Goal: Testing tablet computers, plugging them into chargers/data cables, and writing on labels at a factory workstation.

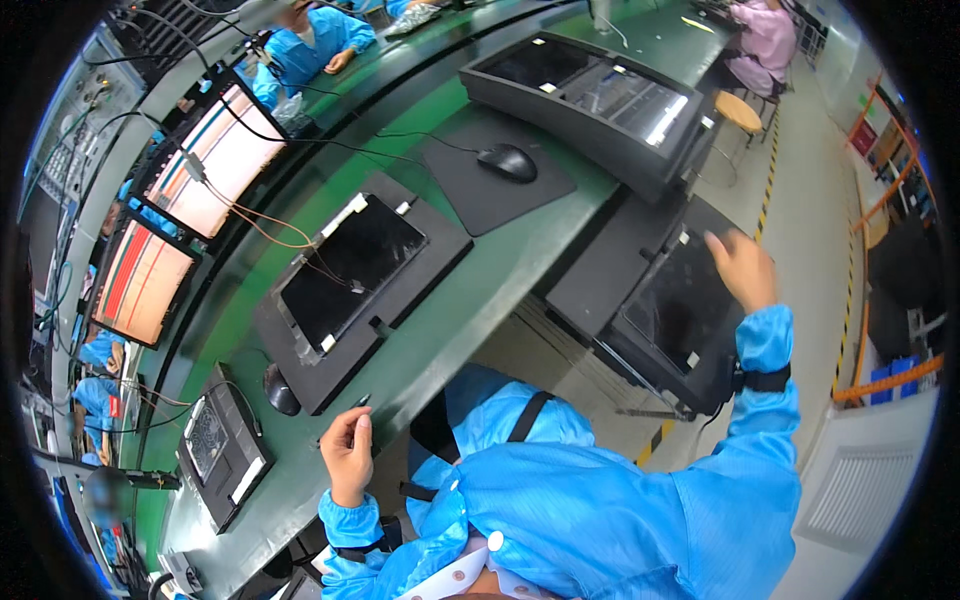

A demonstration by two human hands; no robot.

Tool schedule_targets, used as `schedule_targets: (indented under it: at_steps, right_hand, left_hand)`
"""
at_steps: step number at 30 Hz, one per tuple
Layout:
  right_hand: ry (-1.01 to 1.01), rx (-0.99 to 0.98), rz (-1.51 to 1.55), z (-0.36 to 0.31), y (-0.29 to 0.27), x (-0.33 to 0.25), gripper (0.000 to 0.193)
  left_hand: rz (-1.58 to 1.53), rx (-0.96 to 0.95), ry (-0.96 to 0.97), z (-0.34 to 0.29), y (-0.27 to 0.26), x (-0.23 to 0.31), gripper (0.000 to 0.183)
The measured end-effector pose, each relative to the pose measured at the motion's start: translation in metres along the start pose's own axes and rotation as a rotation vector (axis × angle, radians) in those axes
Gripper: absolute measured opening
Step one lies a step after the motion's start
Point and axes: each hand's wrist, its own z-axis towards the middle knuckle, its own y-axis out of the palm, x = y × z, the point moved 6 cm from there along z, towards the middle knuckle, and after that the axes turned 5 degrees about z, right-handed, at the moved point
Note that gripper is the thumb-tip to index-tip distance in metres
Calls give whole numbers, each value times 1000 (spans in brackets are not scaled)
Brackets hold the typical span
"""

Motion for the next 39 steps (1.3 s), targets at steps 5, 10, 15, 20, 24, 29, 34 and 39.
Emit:
schedule_targets:
  at_steps: [5, 10, 15, 20, 24, 29, 34, 39]
  right_hand:
    - [135, -591, 1382, 149, 52, -143, 51]
    - [342, -511, 1531, 307, 137, -191, 77]
    - [-618, -83, 911, 398, 191, -170, 51]
    - [640, -606, 1299, 436, 275, -121, 32]
    - [547, -467, 1804, 459, 296, -140, 23]
    - [192, -40, 1570, 441, 216, -127, 29]
    - [-62, -55, 1511, 240, 62, -172, 43]
    - [-32, -285, 1444, 25, 41, -290, 52]
  left_hand:
    - [63, 130, 21, 0, 6, -7, 8]
    - [67, 189, 38, -9, -1, -4, 6]
    - [158, 272, 220, -11, -10, 8, 7]
    - [193, 254, 282, -10, -11, 13, 8]
    - [155, 266, 286, -11, -15, 12, 5]
    - [97, 262, 273, -14, -22, 10, 4]
    - [-101, 88, 34, -14, -23, -2, 33]
    - [-1069, -372, 82, -5, -6, 18, 99]
